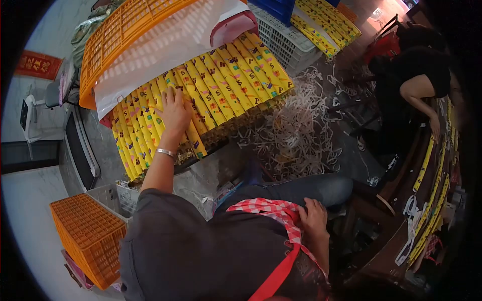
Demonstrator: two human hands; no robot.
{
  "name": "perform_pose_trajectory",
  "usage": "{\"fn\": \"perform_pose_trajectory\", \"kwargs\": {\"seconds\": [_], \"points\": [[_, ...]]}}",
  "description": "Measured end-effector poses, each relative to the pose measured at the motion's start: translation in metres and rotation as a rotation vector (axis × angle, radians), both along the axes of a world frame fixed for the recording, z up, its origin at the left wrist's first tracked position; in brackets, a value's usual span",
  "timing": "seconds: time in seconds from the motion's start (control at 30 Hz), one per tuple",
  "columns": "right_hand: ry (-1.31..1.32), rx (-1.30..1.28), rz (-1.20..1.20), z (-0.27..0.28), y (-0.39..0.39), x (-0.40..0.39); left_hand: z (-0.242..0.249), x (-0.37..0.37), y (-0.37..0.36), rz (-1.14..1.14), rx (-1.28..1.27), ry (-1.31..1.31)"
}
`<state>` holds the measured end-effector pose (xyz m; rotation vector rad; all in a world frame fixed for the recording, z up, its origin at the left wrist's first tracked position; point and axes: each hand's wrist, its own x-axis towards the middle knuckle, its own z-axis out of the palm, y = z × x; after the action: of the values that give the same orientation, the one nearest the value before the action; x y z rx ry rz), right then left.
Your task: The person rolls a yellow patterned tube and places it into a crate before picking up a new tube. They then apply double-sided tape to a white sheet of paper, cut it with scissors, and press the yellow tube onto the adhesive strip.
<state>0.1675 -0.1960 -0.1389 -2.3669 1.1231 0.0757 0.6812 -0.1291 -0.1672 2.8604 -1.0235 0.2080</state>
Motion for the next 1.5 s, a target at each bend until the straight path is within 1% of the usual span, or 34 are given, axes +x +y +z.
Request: {"fn": "perform_pose_trajectory", "kwargs": {"seconds": [0.1, 0.13, 0.17, 0.23, 0.3, 0.37, 0.4, 0.43, 0.47, 0.5, 0.57, 0.6, 0.73, 0.8, 0.83, 0.87, 0.9, 0.93, 0.97, 1.0, 1.07, 1.1, 1.13, 1.17, 1.23, 1.27, 1.3, 1.33, 1.37, 1.4, 1.43, 1.47, 1.5], "points": [[0.006, 0.008, 0.000, 0.004, -0.001, -0.002, -0.005, 0.030, -0.011, 0.044, 0.025, -0.037], [0.007, 0.014, -0.013, 0.005, -0.001, -0.003, -0.007, 0.043, -0.016, 0.093, 0.015, -0.064], [0.006, 0.017, -0.020, 0.003, -0.001, -0.004, -0.009, 0.056, -0.022, 0.085, 0.017, -0.065], [-0.024, -0.008, -0.039, -0.004, 0.004, -0.009, -0.003, 0.071, -0.031, 0.224, -0.023, 0.001], [-0.026, -0.017, -0.042, -0.010, 0.010, -0.011, 0.002, 0.080, -0.038, 0.255, -0.015, 0.005], [-0.030, -0.038, -0.047, -0.010, 0.010, -0.011, 0.006, 0.081, -0.042, 0.308, -0.023, 0.081], [-0.009, 0.012, -0.065, -0.007, 0.009, -0.011, 0.009, 0.075, -0.042, 0.307, -0.020, 0.082], [0.011, 0.061, -0.082, -0.005, 0.008, -0.011, 0.014, 0.064, -0.041, 0.286, -0.070, 0.114], [0.011, 0.062, -0.081, -0.005, 0.007, -0.010, 0.017, 0.054, -0.038, 0.265, -0.120, 0.144], [0.018, 0.067, -0.082, -0.004, 0.007, -0.009, 0.016, 0.047, -0.034, 0.268, -0.117, 0.144], [0.029, 0.077, -0.078, -0.003, 0.006, -0.009, 0.009, 0.037, -0.024, 0.174, -0.035, 0.076], [0.041, 0.069, -0.069, -0.003, 0.006, -0.008, 0.005, 0.039, -0.019, 0.131, -0.083, 0.037], [0.036, 0.060, -0.057, -0.002, 0.005, -0.009, -0.005, 0.046, -0.017, 0.161, -0.063, 0.017], [0.010, 0.041, -0.076, -0.003, 0.007, -0.008, -0.012, 0.053, -0.016, 0.172, -0.068, 0.023], [-0.008, 0.028, -0.085, -0.004, 0.010, -0.010, -0.020, 0.059, -0.014, 0.171, -0.051, -0.038], [-0.047, -0.049, -0.083, -0.012, 0.014, -0.015, -0.029, 0.068, -0.010, 0.158, -0.039, -0.029], [-0.040, -0.079, -0.061, -0.008, 0.014, -0.013, -0.031, 0.070, -0.009, 0.172, -0.009, -0.005], [-0.026, -0.110, -0.046, -0.003, 0.013, -0.015, -0.038, 0.078, -0.005, 0.118, -0.049, -0.015], [0.025, -0.145, 0.020, -0.012, 0.013, -0.024, -0.037, 0.080, -0.010, 0.157, 0.027, -0.049], [0.041, -0.178, -0.049, -0.006, 0.011, -0.029, -0.056, 0.103, -0.004, 0.134, -0.062, 0.075], [-0.015, -0.140, -0.098, 0.002, 0.006, -0.032, -0.019, 0.071, -0.016, 0.160, 0.109, -0.013], [0.005, -0.192, -0.091, 0.005, -0.001, -0.040, -0.020, 0.072, -0.016, 0.166, 0.126, 0.005], [0.015, -0.207, -0.128, 0.019, -0.012, -0.049, -0.018, 0.074, -0.017, 0.178, 0.146, 0.018], [0.023, -0.221, -0.163, 0.041, -0.025, -0.058, -0.004, 0.064, -0.022, 0.200, 0.175, 0.052], [0.063, -0.377, -0.266, 0.073, -0.045, -0.082, -0.016, 0.070, -0.020, 0.202, 0.112, 0.035], [0.058, -0.428, -0.317, 0.088, -0.054, -0.091, -0.004, 0.061, -0.028, 0.224, 0.210, 0.071], [0.062, -0.482, -0.370, 0.100, -0.062, -0.101, -0.003, 0.053, -0.029, 0.164, 0.146, 0.001], [0.089, -0.532, -0.374, 0.107, -0.068, -0.114, 0.001, 0.037, -0.033, 0.102, 0.078, -0.061], [0.117, -0.582, -0.375, 0.114, -0.074, -0.126, 0.008, 0.022, -0.038, 0.047, 0.084, -0.073], [0.173, -0.642, -0.377, 0.123, -0.079, -0.136, -0.011, 0.034, -0.038, -0.101, -0.034, -0.089], [0.167, -0.660, -0.410, 0.133, -0.085, -0.147, -0.008, 0.027, -0.045, -0.241, -0.154, -0.105], [0.153, -0.681, -0.435, 0.140, -0.091, -0.160, -0.007, 0.016, -0.050, -0.253, -0.198, -0.019], [0.196, -0.705, -0.478, 0.142, -0.093, -0.175, -0.003, 0.000, -0.063, -0.282, -0.163, -0.078]]}}
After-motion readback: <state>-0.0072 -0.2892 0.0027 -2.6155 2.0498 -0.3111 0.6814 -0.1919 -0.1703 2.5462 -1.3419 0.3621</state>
